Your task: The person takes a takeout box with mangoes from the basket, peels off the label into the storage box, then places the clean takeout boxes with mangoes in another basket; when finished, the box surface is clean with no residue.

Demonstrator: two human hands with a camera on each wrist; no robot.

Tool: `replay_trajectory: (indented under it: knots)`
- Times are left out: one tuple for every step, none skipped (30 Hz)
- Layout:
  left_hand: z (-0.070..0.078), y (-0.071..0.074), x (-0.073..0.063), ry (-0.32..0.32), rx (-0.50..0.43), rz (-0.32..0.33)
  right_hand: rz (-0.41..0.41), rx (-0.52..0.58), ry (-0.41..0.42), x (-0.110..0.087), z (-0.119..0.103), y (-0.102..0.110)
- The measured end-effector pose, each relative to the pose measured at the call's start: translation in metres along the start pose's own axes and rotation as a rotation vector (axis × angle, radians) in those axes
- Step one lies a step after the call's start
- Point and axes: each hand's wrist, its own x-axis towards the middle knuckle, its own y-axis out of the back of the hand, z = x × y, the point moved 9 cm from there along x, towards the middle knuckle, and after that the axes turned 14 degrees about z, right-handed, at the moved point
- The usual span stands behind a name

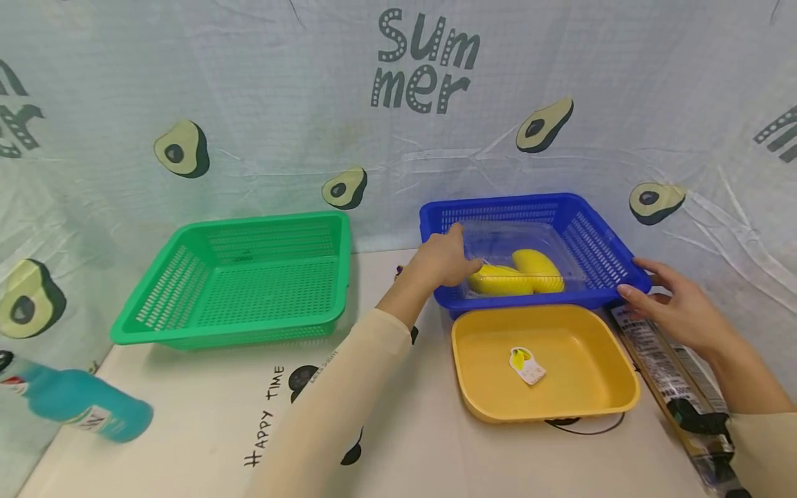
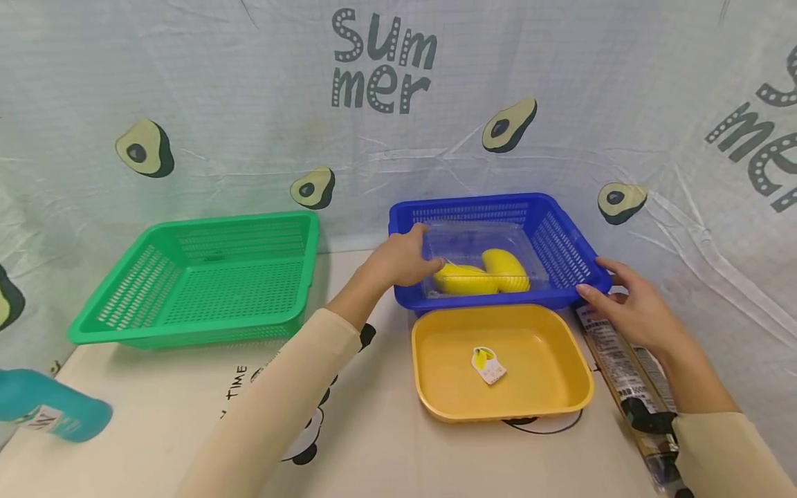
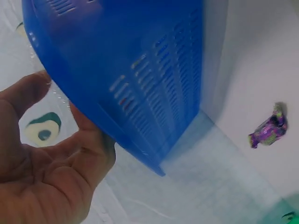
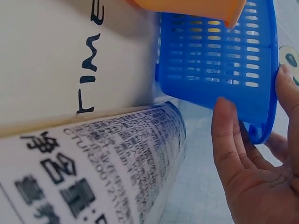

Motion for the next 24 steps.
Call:
replay_trajectory:
  knots:
    - [0.002,-0.001,0.0,0.001,0.027,-0.002,0.003,0.007,0.0,0.0,0.0,0.0]
    - [0.003,-0.003,-0.001,0.002,0.053,-0.002,0.006,0.011,0.002,0.0,0.001,-0.001]
    - [0.005,-0.004,-0.002,0.0,0.072,0.001,0.01,0.016,0.002,0.0,0.001,-0.001]
    - [0.007,-0.005,-0.002,-0.01,0.097,0.005,0.015,0.025,0.004,-0.001,0.002,-0.001]
    - [0.01,-0.006,-0.003,-0.02,0.12,0.01,0.019,0.034,0.005,-0.001,0.002,-0.001]
    - [0.012,-0.007,-0.004,-0.027,0.136,0.014,0.022,0.042,0.005,-0.001,0.003,-0.001]
    - [0.013,-0.008,-0.005,-0.034,0.152,0.013,0.024,0.05,0.007,-0.002,0.003,-0.002]
    - [0.015,-0.008,-0.006,-0.04,0.173,0.019,0.022,0.051,0.008,-0.002,0.003,-0.002]
    - [0.016,-0.009,-0.007,-0.047,0.186,0.02,0.02,0.058,0.006,-0.002,0.003,-0.003]
    - [0.017,-0.009,-0.008,-0.057,0.2,0.023,0.019,0.06,0.006,-0.001,0.002,-0.003]
    - [0.018,-0.009,-0.009,-0.067,0.202,0.025,0.017,0.063,0.007,0.0,0.001,-0.002]
    - [0.018,-0.009,-0.01,-0.079,0.193,0.025,0.02,0.059,0.007,0.0,0.001,-0.001]
    - [0.018,-0.009,-0.012,-0.099,0.186,0.023,0.018,0.052,0.003,0.0,0.001,-0.001]
    - [0.018,-0.008,-0.014,-0.126,0.178,0.017,0.017,0.046,-0.001,-0.001,0.001,-0.001]
    - [0.018,-0.008,-0.016,-0.159,0.169,0.005,0.015,0.047,-0.006,-0.002,0.002,-0.002]
    - [0.018,-0.008,-0.019,-0.201,0.157,-0.012,0.013,0.05,-0.01,-0.004,0.002,-0.003]
    - [0.017,-0.007,-0.023,-0.242,0.14,-0.034,0.011,0.052,-0.014,-0.005,0.003,-0.005]
    - [0.016,-0.005,-0.027,-0.279,0.122,-0.056,0.011,0.051,-0.019,-0.007,0.003,-0.006]
    - [0.015,-0.004,-0.032,-0.319,0.104,-0.073,0.005,0.056,-0.021,-0.008,0.003,-0.007]
    - [0.013,-0.001,-0.036,-0.351,0.085,-0.087,0.002,0.064,-0.017,-0.008,0.003,-0.008]
    - [0.011,0.002,-0.04,-0.377,0.069,-0.093,0.001,0.072,-0.011,-0.008,0.002,-0.008]
    - [0.009,0.007,-0.044,-0.394,0.051,-0.092,0.001,0.072,-0.003,-0.007,0.0,-0.008]
    - [0.006,0.011,-0.047,-0.403,0.035,-0.083,-0.001,0.068,0.005,-0.006,-0.001,-0.007]
    - [0.003,0.017,-0.05,-0.407,0.02,-0.069,-0.005,0.067,0.012,-0.005,-0.002,-0.005]
